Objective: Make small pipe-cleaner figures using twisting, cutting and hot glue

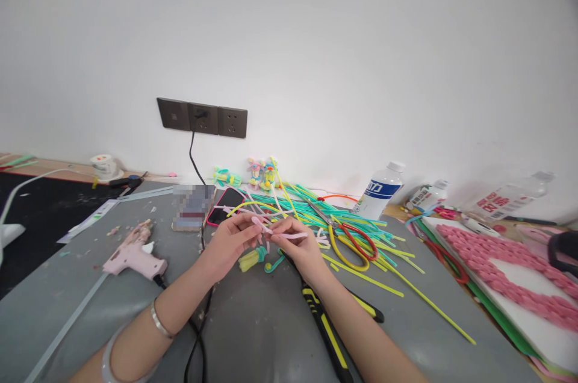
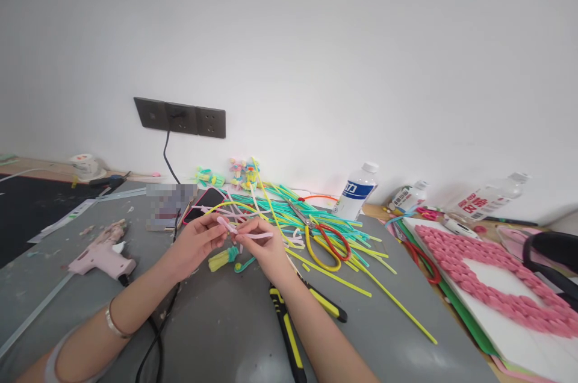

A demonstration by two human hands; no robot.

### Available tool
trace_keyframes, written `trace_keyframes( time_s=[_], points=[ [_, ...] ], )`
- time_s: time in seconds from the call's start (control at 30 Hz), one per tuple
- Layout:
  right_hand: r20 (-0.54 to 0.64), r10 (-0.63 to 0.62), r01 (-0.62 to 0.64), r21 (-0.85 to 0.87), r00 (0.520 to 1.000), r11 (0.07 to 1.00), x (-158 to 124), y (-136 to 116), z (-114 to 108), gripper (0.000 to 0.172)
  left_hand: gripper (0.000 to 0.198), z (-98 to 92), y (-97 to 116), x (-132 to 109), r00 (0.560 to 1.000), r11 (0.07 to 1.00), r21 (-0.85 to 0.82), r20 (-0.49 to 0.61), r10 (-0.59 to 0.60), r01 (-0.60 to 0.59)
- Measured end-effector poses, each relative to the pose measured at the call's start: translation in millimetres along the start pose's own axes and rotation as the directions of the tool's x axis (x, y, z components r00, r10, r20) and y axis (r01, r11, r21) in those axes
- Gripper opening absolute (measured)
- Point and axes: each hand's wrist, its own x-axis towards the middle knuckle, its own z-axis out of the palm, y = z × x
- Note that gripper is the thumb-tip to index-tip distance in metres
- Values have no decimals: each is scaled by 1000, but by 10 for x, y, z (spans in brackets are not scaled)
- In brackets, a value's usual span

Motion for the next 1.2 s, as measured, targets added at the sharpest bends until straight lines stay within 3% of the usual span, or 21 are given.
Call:
trace_keyframes(
  time_s=[0.13, 0.5, 0.6, 0.73, 0.9, 1.03, 1.1, 1.2],
  points=[
    [10, -42, 43, -20, 999, 999, -9, 4, 14, 16, 32, -6, -18, 1, 1000, 1000, 15, -4, -19, 19],
    [22, -53, 54, -50, 998, 997, 18, -15, -31, 17, 37, -93, -103, 19, 1000, 953, 304, 19, 13, -18],
    [130, 9, -5, -25, 991, 1000, 22, -54, -81, 19, 34, -120, -113, 17, 998, 908, 417, 64, 10, -36],
    [286, 62, -63, -4, 956, 998, 12, -88, -133, 21, 29, -111, -47, -10, 978, 859, 507, 207, -31, -80],
    [423, 123, -167, 70, 898, 983, -23, -86, -161, 17, 27, -104, 49, -64, 910, 843, 538, 338, -241, 24],
    [527, 195, -269, 66, 827, 961, -40, -119, -161, 21, 27, -102, 57, -84, 857, 847, 525, 399, -325, 77],
    [501, 197, -275, 86, 842, 957, -34, -129, -150, 24, 28, -97, 38, -78, 873, 887, 453, 391, -291, 93],
    [345, 122, -178, 136, 931, 975, -15, -103, -117, 24, 30, -78, 9, -57, 925, 948, 297, 318, -209, 112]
  ],
)
